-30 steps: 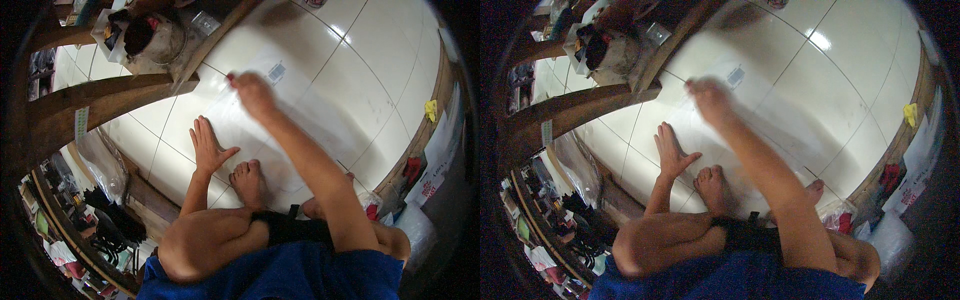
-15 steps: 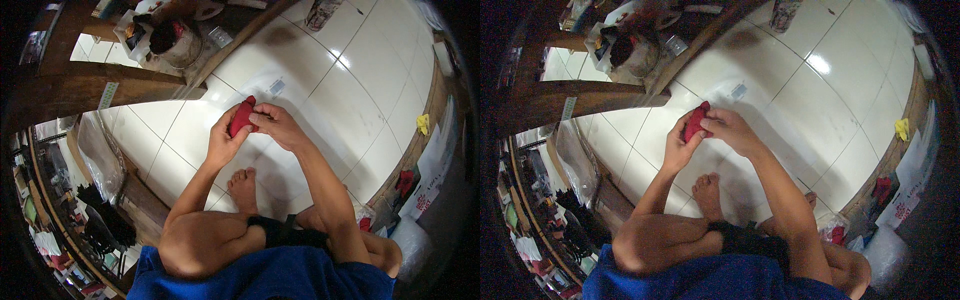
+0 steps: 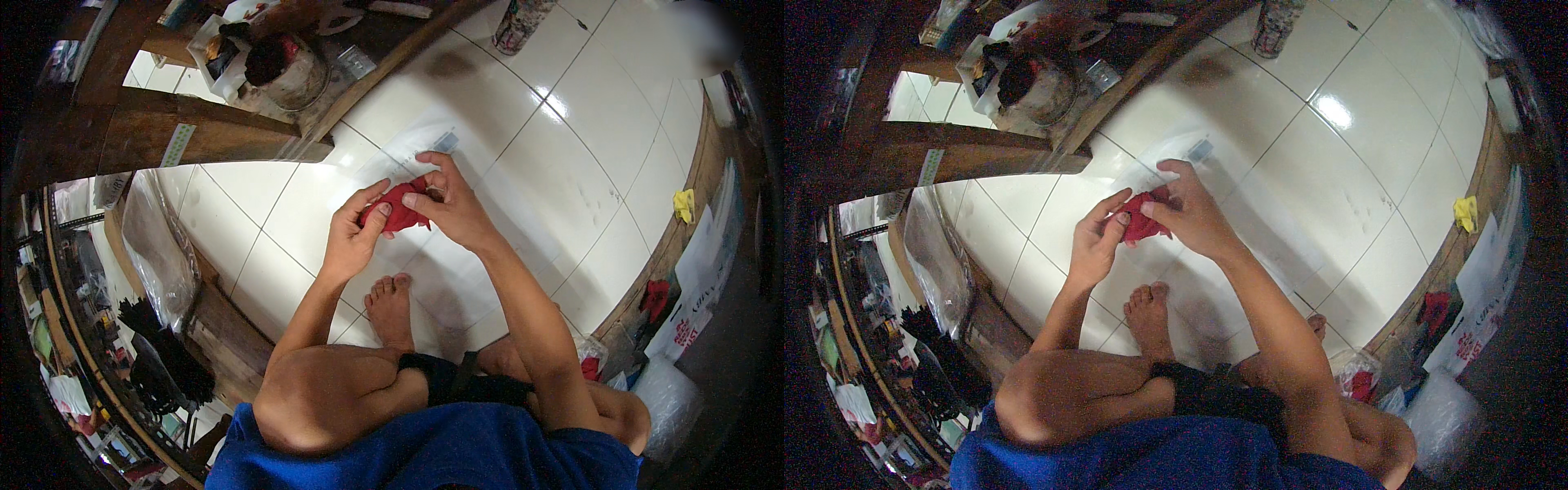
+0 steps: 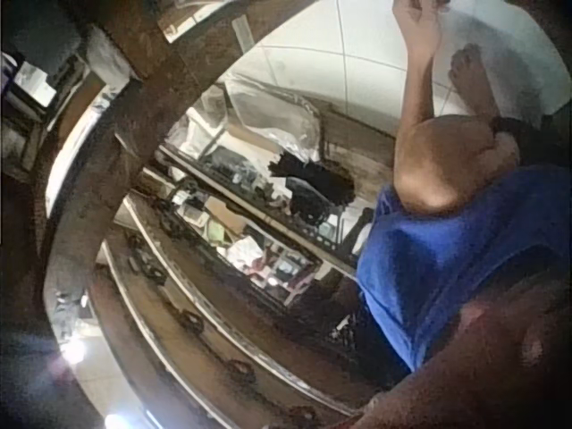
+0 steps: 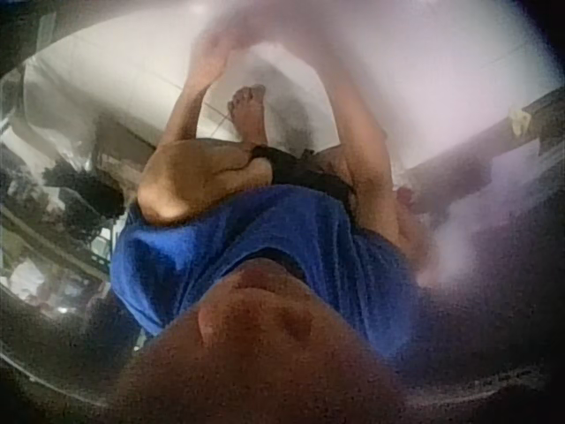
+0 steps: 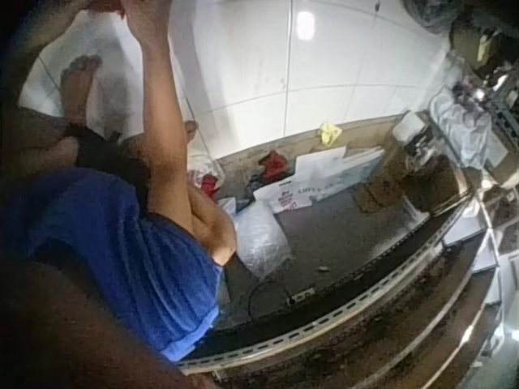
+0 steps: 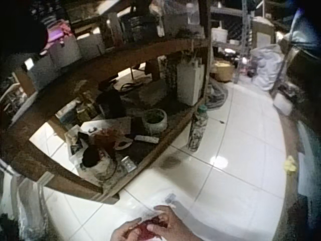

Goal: The person sits on a tiled floor and uses a red cloth to wipe a specific area marked with the word 'KLAMBY'. They repeatedly wet the cloth with water from a plastic bottle and scrub the same spot until the text is removed.

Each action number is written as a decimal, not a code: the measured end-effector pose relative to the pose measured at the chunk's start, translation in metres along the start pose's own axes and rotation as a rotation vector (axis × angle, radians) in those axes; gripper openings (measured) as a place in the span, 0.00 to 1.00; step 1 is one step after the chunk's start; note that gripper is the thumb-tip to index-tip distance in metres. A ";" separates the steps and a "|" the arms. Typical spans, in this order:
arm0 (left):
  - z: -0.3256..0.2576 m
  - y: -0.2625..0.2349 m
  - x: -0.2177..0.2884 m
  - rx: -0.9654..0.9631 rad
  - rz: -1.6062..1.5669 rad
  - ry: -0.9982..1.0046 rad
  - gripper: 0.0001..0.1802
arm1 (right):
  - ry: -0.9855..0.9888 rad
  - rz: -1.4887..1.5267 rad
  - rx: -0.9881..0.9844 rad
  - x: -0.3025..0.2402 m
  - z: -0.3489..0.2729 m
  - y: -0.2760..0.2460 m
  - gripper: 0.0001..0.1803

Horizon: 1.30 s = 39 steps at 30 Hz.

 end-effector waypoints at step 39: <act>0.278 0.147 0.102 0.163 0.372 0.767 0.26 | -0.325 0.333 0.415 -0.113 0.020 -0.200 0.15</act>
Point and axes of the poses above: each hand's wrist, its own z-axis towards the middle knuckle, its own y-axis out of the palm, x = y × z, the point moved 4 cm from there along z, towards the middle knuckle, and after that the axes turned 4 degrees about -y, right-handed, at the moved point
